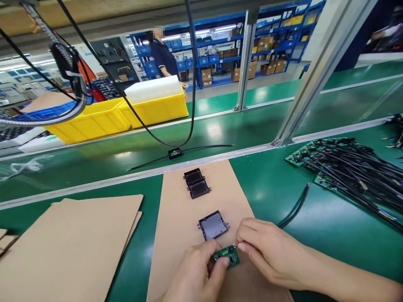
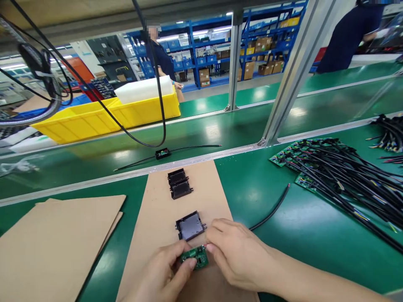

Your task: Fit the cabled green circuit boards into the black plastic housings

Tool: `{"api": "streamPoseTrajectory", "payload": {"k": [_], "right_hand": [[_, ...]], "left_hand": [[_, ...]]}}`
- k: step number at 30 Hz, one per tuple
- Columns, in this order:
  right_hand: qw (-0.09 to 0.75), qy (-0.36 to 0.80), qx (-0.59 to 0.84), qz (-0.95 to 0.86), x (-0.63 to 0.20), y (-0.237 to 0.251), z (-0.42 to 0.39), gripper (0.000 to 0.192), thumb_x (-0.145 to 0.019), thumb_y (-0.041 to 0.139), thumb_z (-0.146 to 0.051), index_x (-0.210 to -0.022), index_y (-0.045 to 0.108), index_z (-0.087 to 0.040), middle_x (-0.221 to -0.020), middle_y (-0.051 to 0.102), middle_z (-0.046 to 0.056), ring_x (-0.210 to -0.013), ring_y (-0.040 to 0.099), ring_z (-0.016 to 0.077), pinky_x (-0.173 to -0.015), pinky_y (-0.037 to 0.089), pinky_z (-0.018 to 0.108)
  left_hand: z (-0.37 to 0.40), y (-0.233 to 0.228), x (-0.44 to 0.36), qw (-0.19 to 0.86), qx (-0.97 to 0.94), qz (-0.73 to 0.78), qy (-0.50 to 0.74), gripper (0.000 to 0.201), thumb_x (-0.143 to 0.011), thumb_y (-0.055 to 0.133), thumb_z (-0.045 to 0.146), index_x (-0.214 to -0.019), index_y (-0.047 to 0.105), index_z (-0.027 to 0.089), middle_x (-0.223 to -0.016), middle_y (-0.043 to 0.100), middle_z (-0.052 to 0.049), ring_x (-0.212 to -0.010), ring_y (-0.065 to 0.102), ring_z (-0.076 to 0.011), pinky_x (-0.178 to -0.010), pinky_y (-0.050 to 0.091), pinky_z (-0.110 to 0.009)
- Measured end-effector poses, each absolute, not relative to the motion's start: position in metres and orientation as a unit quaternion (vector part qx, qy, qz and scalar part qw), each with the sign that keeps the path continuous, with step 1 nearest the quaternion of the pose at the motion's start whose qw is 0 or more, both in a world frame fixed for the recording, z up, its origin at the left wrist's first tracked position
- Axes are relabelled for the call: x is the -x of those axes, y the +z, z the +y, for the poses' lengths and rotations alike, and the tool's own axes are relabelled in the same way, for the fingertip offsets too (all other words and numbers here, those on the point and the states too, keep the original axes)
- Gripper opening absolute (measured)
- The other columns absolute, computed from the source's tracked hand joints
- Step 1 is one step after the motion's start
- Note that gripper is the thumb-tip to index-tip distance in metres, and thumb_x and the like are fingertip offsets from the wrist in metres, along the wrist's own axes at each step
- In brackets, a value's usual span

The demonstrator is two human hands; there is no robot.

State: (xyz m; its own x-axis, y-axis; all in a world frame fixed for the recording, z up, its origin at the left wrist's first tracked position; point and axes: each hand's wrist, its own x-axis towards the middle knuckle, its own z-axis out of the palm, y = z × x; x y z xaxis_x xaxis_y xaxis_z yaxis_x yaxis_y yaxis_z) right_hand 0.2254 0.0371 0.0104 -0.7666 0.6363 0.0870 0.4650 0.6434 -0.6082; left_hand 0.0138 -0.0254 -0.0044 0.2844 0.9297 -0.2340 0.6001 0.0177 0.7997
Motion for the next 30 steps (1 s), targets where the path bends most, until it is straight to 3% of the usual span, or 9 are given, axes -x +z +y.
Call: {"api": "streamPoseTrajectory", "payload": {"k": [3,6,9,11,13,15,18,23,30], "right_hand": [[0.106,0.179,0.338,-0.918,-0.200,0.007,0.026,0.015,-0.081,0.050,-0.007,-0.092,0.051,-0.017,-0.085,0.059,0.007,-0.075,0.055,0.0218,-0.062,0.041,0.032],[0.037,0.079,0.287,-0.954,-0.177,0.009,0.020,0.032,-0.071,0.060,-0.011,-0.102,0.055,-0.013,-0.088,0.061,0.012,-0.075,0.055,0.0257,-0.059,0.041,0.034],[0.054,0.079,0.219,-0.971,-0.171,0.019,0.032,0.030,-0.074,0.062,-0.020,-0.104,0.056,-0.014,-0.095,0.060,0.011,-0.080,0.055,0.0253,-0.062,0.042,0.034],[0.076,0.082,0.197,-0.974,-0.173,0.025,0.049,0.020,-0.085,0.057,-0.021,-0.104,0.058,-0.016,-0.094,0.060,0.008,-0.081,0.054,0.0228,-0.062,0.040,0.032],[0.072,0.088,0.198,-0.973,-0.173,0.028,0.070,0.013,-0.091,0.055,-0.022,-0.102,0.060,-0.018,-0.089,0.060,0.005,-0.077,0.054,0.0199,-0.060,0.037,0.030],[0.055,0.105,0.198,-0.973,-0.172,0.026,0.089,0.011,-0.092,0.057,-0.025,-0.100,0.062,-0.020,-0.086,0.060,0.003,-0.074,0.055,0.0177,-0.058,0.035,0.029],[0.031,0.141,0.165,-0.976,-0.168,0.018,0.108,0.008,-0.090,0.062,-0.026,-0.098,0.064,-0.022,-0.085,0.060,-0.001,-0.077,0.058,0.0165,-0.060,0.036,0.028],[0.001,0.179,0.135,-0.975,-0.164,0.012,0.120,0.005,-0.090,0.066,-0.025,-0.095,0.066,-0.024,-0.082,0.058,-0.003,-0.080,0.059,0.0151,-0.060,0.034,0.026],[-0.036,0.168,0.127,-0.977,-0.163,0.011,0.115,0.008,-0.084,0.070,-0.024,-0.084,0.063,-0.020,-0.077,0.058,-0.001,-0.073,0.057,0.0158,-0.054,0.028,0.028]], "left_hand": [[-0.016,-0.009,-0.023,0.397,-0.664,0.598,0.210,0.008,-0.084,0.051,0.024,-0.078,0.055,0.020,-0.069,0.062,-0.002,-0.063,0.056,-0.0177,-0.059,0.043,-0.027],[-0.008,-0.012,-0.020,0.493,-0.600,0.581,0.245,0.003,-0.078,0.052,0.018,-0.077,0.053,0.020,-0.075,0.064,-0.004,-0.071,0.061,-0.0195,-0.060,0.047,-0.027],[-0.003,-0.006,-0.006,0.576,-0.542,0.569,0.227,0.013,-0.087,0.046,0.030,-0.082,0.050,0.019,-0.059,0.056,0.001,-0.050,0.056,-0.0146,-0.046,0.044,-0.024],[-0.001,0.003,0.007,0.589,-0.533,0.568,0.216,0.025,-0.092,0.042,0.041,-0.092,0.051,0.018,-0.062,0.056,0.002,-0.047,0.056,-0.0135,-0.042,0.042,-0.022],[0.001,0.010,0.019,0.536,-0.569,0.587,0.209,0.033,-0.091,0.048,0.045,-0.108,0.052,0.018,-0.078,0.061,-0.002,-0.060,0.063,-0.0160,-0.047,0.046,-0.023],[0.003,0.010,0.027,0.411,-0.633,0.626,0.195,0.046,-0.085,0.059,0.043,-0.123,0.049,0.019,-0.099,0.062,-0.007,-0.081,0.066,-0.0215,-0.063,0.053,-0.031],[0.004,-0.003,0.030,0.262,-0.693,0.656,0.143,0.063,-0.075,0.071,0.040,-0.129,0.047,0.019,-0.115,0.056,-0.011,-0.095,0.064,-0.0290,-0.079,0.053,-0.043],[0.004,-0.023,0.026,0.246,-0.727,0.631,0.116,0.044,-0.078,0.067,0.034,-0.119,0.055,0.023,-0.108,0.056,-0.007,-0.081,0.066,-0.0236,-0.070,0.055,-0.037],[0.004,-0.025,0.031,0.243,-0.738,0.616,0.127,0.046,-0.074,0.068,0.031,-0.118,0.057,0.023,-0.104,0.060,-0.006,-0.081,0.067,-0.0233,-0.064,0.056,-0.031]]}}
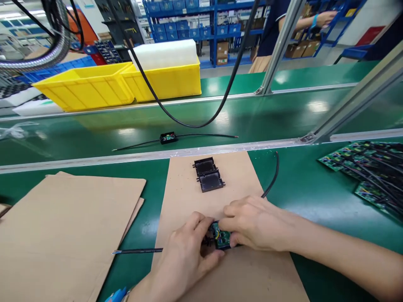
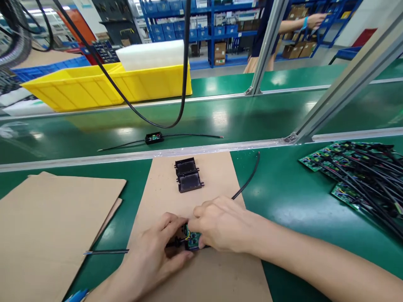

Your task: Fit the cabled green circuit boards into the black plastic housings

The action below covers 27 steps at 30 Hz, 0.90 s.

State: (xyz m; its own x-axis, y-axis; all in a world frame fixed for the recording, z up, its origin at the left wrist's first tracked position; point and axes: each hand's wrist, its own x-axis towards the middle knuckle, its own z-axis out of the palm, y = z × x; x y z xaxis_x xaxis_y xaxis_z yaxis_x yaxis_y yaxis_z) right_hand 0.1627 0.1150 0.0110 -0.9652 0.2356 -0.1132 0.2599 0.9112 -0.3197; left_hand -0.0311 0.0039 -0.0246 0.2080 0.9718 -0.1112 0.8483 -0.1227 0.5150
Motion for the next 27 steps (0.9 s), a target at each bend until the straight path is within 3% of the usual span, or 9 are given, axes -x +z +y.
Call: {"api": "streamPoseTrajectory", "payload": {"k": [9,14,18,21,24,27], "right_hand": [[-0.027,-0.117,-0.168,0.978,-0.170,-0.011,0.092,0.007,-0.091,0.059,-0.018,-0.084,0.059,-0.021,-0.082,0.052,0.003,-0.073,0.046,0.0190,-0.055,0.025,0.031],[-0.053,-0.126,-0.172,0.976,-0.170,-0.015,0.091,0.011,-0.090,0.058,-0.015,-0.081,0.059,-0.021,-0.085,0.047,0.004,-0.080,0.044,0.0207,-0.059,0.026,0.032],[-0.071,-0.164,-0.181,0.967,-0.170,-0.023,0.091,0.011,-0.088,0.061,-0.014,-0.081,0.058,-0.021,-0.086,0.049,0.002,-0.079,0.043,0.0194,-0.059,0.024,0.032],[-0.078,-0.176,-0.185,0.964,-0.171,-0.026,0.090,0.011,-0.089,0.060,-0.012,-0.082,0.058,-0.021,-0.087,0.050,0.001,-0.081,0.043,0.0188,-0.059,0.023,0.033],[-0.081,-0.179,-0.184,0.963,-0.171,-0.026,0.088,0.011,-0.090,0.060,-0.014,-0.082,0.057,-0.021,-0.086,0.050,0.001,-0.080,0.042,0.0191,-0.057,0.021,0.033],[-0.087,-0.176,-0.187,0.963,-0.172,-0.028,0.088,0.011,-0.090,0.061,-0.015,-0.081,0.056,-0.021,-0.085,0.049,0.001,-0.078,0.042,0.0197,-0.057,0.020,0.033]], "left_hand": [[-0.004,-0.029,0.032,0.193,-0.764,0.604,0.119,0.052,-0.077,0.067,0.034,-0.125,0.052,0.023,-0.107,0.061,-0.007,-0.075,0.069,-0.0228,-0.057,0.057,-0.030],[-0.002,-0.020,0.038,0.240,-0.765,0.583,0.131,0.055,-0.079,0.067,0.028,-0.130,0.047,0.024,-0.113,0.059,-0.008,-0.090,0.068,-0.0235,-0.073,0.058,-0.033],[-0.007,-0.019,0.043,0.215,-0.781,0.572,0.128,0.024,-0.090,0.050,0.019,-0.113,0.057,0.023,-0.093,0.064,-0.004,-0.075,0.067,-0.0196,-0.067,0.056,-0.031],[-0.009,-0.016,0.044,0.187,-0.780,0.586,0.113,0.020,-0.094,0.043,0.021,-0.101,0.061,0.023,-0.082,0.065,-0.003,-0.066,0.065,-0.0200,-0.061,0.053,-0.031],[-0.001,-0.007,0.045,0.301,-0.725,0.614,0.082,0.017,-0.093,0.047,0.028,-0.099,0.062,0.023,-0.087,0.069,-0.003,-0.075,0.066,-0.0200,-0.067,0.052,-0.031],[0.012,0.001,0.048,0.506,-0.597,0.621,0.037,0.025,-0.093,0.045,0.036,-0.079,0.058,0.020,-0.071,0.066,-0.001,-0.063,0.061,-0.0155,-0.056,0.047,-0.025]]}}
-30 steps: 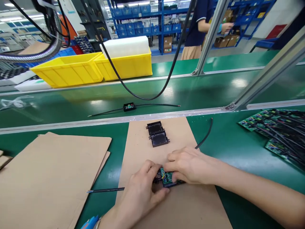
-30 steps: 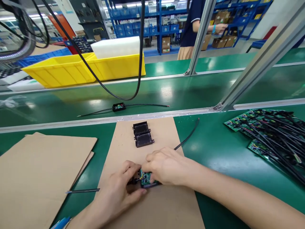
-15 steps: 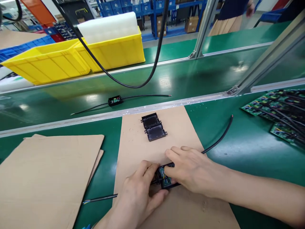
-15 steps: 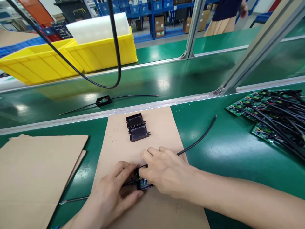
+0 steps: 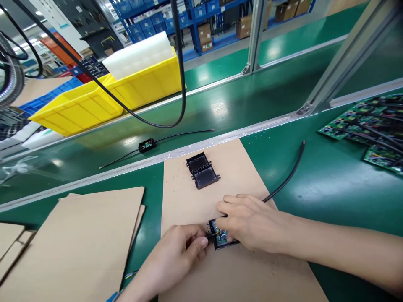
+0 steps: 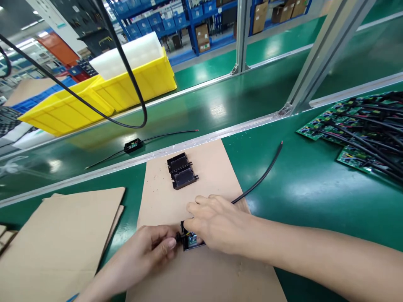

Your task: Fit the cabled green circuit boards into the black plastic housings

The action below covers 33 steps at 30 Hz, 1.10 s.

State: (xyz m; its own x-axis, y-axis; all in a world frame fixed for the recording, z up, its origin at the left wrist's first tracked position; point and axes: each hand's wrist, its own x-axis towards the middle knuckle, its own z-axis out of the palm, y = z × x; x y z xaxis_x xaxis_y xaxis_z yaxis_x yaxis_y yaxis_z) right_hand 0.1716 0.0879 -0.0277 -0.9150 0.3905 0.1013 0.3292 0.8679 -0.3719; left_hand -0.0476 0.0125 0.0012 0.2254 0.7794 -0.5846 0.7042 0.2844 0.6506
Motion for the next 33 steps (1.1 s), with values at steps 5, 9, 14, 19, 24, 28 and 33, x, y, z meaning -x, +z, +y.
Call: {"api": "streamPoseTrajectory", "payload": {"k": [5,9,14,19,24,28,33], "right_hand": [[0.110,0.184,0.192,-0.958,-0.173,-0.030,0.086,0.012,-0.093,0.055,-0.014,-0.083,0.056,-0.021,-0.086,0.050,0.001,-0.079,0.042,0.0202,-0.059,0.023,0.033],[0.124,0.195,0.193,-0.954,-0.173,-0.028,0.085,0.012,-0.095,0.052,-0.013,-0.088,0.058,-0.022,-0.088,0.052,0.001,-0.081,0.043,0.0203,-0.062,0.026,0.033],[0.133,0.212,0.190,-0.949,-0.171,-0.027,0.088,0.014,-0.092,0.053,-0.011,-0.087,0.060,-0.022,-0.085,0.052,0.002,-0.079,0.043,0.0205,-0.063,0.028,0.034],[0.124,0.239,0.199,-0.942,-0.171,-0.028,0.091,0.012,-0.083,0.061,-0.010,-0.083,0.060,-0.022,-0.085,0.052,0.001,-0.078,0.045,0.0189,-0.061,0.027,0.032],[0.085,0.241,0.205,-0.945,-0.160,-0.019,0.092,0.020,-0.078,0.070,-0.016,-0.094,0.059,-0.019,-0.093,0.059,0.002,-0.088,0.053,0.0212,-0.071,0.037,0.032],[0.014,0.261,0.248,-0.933,-0.133,-0.013,0.099,0.030,-0.076,0.076,-0.036,-0.091,0.059,-0.018,-0.087,0.065,0.004,-0.083,0.060,0.0236,-0.065,0.040,0.032],[-0.023,0.267,0.252,-0.930,-0.122,-0.015,0.107,0.035,-0.071,0.081,-0.042,-0.090,0.061,-0.020,-0.083,0.066,0.001,-0.075,0.062,0.0220,-0.057,0.036,0.029]], "left_hand": [[0.013,-0.001,0.040,0.466,-0.621,0.622,0.099,0.022,-0.091,0.052,0.031,-0.073,0.056,0.019,-0.065,0.062,0.001,-0.057,0.056,-0.0119,-0.052,0.041,-0.022],[-0.004,-0.015,0.034,0.109,-0.801,0.554,0.198,0.018,-0.093,0.047,0.013,-0.092,0.063,0.019,-0.074,0.065,-0.001,-0.065,0.060,-0.0133,-0.059,0.045,-0.023],[-0.020,-0.033,0.029,-0.109,-0.850,0.503,0.109,0.023,-0.091,0.044,0.003,-0.102,0.062,0.012,-0.075,0.065,-0.002,-0.062,0.058,-0.0145,-0.058,0.044,-0.027],[-0.029,-0.031,0.021,-0.209,-0.847,0.483,-0.075,0.032,-0.089,0.038,0.001,-0.112,0.061,0.002,-0.091,0.068,-0.012,-0.072,0.060,-0.0205,-0.061,0.049,-0.032],[-0.026,-0.034,0.034,-0.105,-0.849,0.516,0.054,0.040,-0.087,0.035,0.000,-0.118,0.059,0.009,-0.104,0.066,-0.009,-0.087,0.061,-0.0211,-0.074,0.051,-0.033],[-0.021,-0.043,0.045,-0.052,-0.849,0.512,0.116,0.034,-0.090,0.040,0.002,-0.116,0.060,0.012,-0.106,0.066,-0.008,-0.085,0.059,-0.0203,-0.076,0.052,-0.034],[-0.015,-0.032,0.048,0.014,-0.860,0.494,0.123,0.036,-0.089,0.039,0.001,-0.115,0.060,0.013,-0.104,0.066,-0.010,-0.084,0.058,-0.0212,-0.074,0.053,-0.035]]}}
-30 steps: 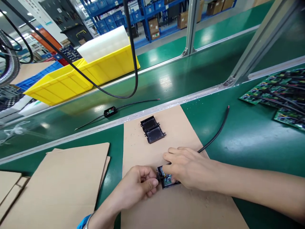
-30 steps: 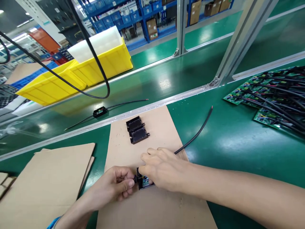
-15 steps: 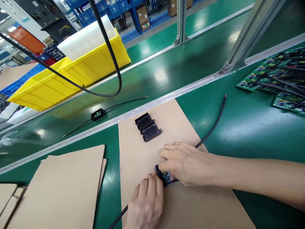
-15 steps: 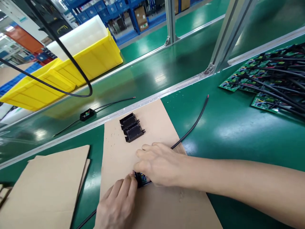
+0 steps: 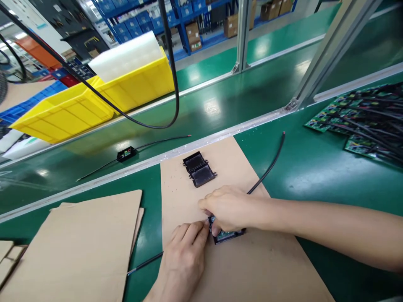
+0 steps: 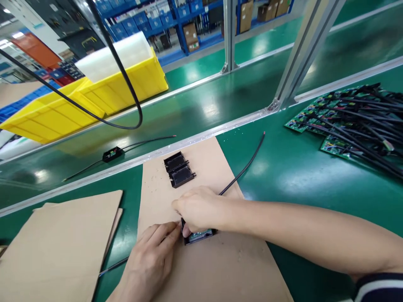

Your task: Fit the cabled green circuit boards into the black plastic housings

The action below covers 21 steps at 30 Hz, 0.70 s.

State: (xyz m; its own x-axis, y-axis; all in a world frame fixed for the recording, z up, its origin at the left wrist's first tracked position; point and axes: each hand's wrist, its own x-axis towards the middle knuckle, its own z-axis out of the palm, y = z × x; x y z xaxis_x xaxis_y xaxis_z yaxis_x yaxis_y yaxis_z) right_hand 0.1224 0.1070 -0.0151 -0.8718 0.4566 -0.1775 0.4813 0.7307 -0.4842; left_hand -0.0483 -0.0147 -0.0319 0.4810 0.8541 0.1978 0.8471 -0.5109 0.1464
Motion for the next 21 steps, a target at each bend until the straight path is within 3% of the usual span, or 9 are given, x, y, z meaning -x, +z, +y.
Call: {"api": "streamPoseTrajectory", "payload": {"k": [4,6,9,12,21], "right_hand": [[-0.065,-0.222,-0.246,0.941,-0.149,-0.011,0.097,0.029,-0.082,0.074,-0.045,-0.085,0.060,-0.020,-0.084,0.064,0.001,-0.083,0.060,0.0210,-0.072,0.039,0.032],[-0.088,-0.197,-0.265,0.940,-0.165,-0.008,0.088,0.037,-0.078,0.076,-0.049,-0.092,0.061,-0.018,-0.091,0.063,0.003,-0.089,0.057,0.0234,-0.078,0.038,0.034],[-0.080,-0.177,-0.286,0.938,-0.178,-0.009,0.077,0.053,-0.068,0.082,-0.051,-0.101,0.060,-0.015,-0.100,0.061,0.008,-0.094,0.052,0.0271,-0.079,0.037,0.038],[-0.057,-0.187,-0.293,0.936,-0.179,-0.013,0.074,0.038,-0.073,0.077,-0.037,-0.098,0.059,-0.015,-0.100,0.060,0.008,-0.092,0.050,0.0256,-0.081,0.036,0.040],[-0.034,-0.253,-0.289,0.923,-0.175,-0.013,0.077,0.034,-0.071,0.076,-0.031,-0.095,0.055,-0.017,-0.100,0.058,0.005,-0.093,0.049,0.0241,-0.085,0.034,0.042]], "left_hand": [[-0.012,-0.012,0.044,0.058,-0.868,0.469,0.153,0.033,-0.085,0.044,0.005,-0.113,0.062,0.012,-0.106,0.064,-0.011,-0.091,0.058,-0.0235,-0.080,0.052,-0.037],[-0.010,-0.010,0.039,0.063,-0.889,0.422,0.164,0.032,-0.084,0.046,0.007,-0.111,0.062,0.011,-0.108,0.065,-0.012,-0.096,0.058,-0.0243,-0.086,0.049,-0.039],[-0.005,-0.018,0.033,0.044,-0.922,0.363,0.127,0.039,-0.087,0.046,0.011,-0.124,0.058,0.009,-0.123,0.063,-0.011,-0.110,0.057,-0.0256,-0.096,0.044,-0.041],[0.003,-0.032,0.031,0.015,-0.935,0.340,0.100,0.041,-0.093,0.045,0.014,-0.134,0.051,0.010,-0.135,0.058,-0.009,-0.120,0.053,-0.0251,-0.102,0.038,-0.042],[0.017,-0.027,0.040,0.099,-0.934,0.318,0.129,0.034,-0.092,0.043,0.012,-0.121,0.060,0.011,-0.114,0.068,-0.007,-0.109,0.058,-0.0233,-0.098,0.045,-0.037]]}}
